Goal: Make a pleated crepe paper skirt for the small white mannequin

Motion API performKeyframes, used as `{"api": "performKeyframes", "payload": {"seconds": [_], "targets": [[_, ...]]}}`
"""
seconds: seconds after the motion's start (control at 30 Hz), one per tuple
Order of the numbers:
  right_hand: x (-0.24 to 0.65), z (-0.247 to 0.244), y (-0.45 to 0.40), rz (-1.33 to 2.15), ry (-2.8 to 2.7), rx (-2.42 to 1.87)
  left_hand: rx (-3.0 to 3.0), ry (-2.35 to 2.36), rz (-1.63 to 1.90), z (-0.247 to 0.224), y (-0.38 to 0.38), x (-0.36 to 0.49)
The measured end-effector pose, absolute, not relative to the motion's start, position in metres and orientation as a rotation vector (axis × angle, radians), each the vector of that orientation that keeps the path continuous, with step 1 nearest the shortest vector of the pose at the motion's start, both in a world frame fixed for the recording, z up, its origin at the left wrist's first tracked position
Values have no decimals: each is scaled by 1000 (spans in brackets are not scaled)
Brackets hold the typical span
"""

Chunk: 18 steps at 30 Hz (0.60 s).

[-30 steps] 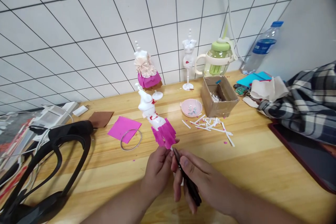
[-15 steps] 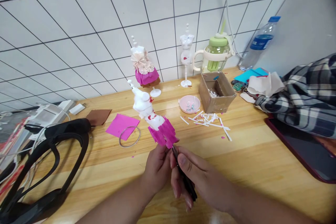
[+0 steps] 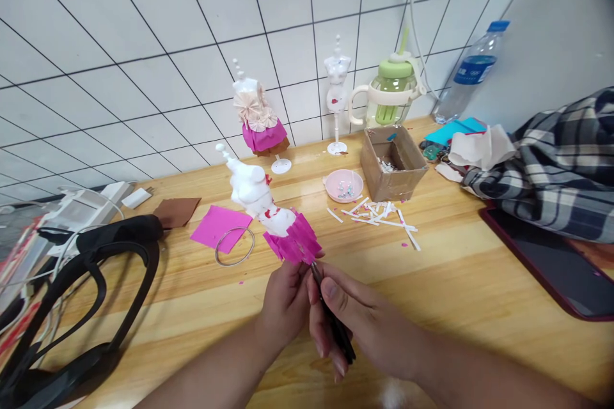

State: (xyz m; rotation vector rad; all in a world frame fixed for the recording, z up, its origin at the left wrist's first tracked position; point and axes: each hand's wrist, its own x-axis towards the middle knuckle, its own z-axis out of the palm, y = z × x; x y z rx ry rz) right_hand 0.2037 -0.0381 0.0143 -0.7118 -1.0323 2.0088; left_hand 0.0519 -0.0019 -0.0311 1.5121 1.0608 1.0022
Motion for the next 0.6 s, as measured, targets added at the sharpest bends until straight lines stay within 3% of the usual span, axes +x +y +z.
{"api": "performKeyframes", "payload": {"seconds": [0.6], "targets": [[203, 14, -38, 1993, -976, -691, 1583, 1079, 963, -29, 0, 52]]}}
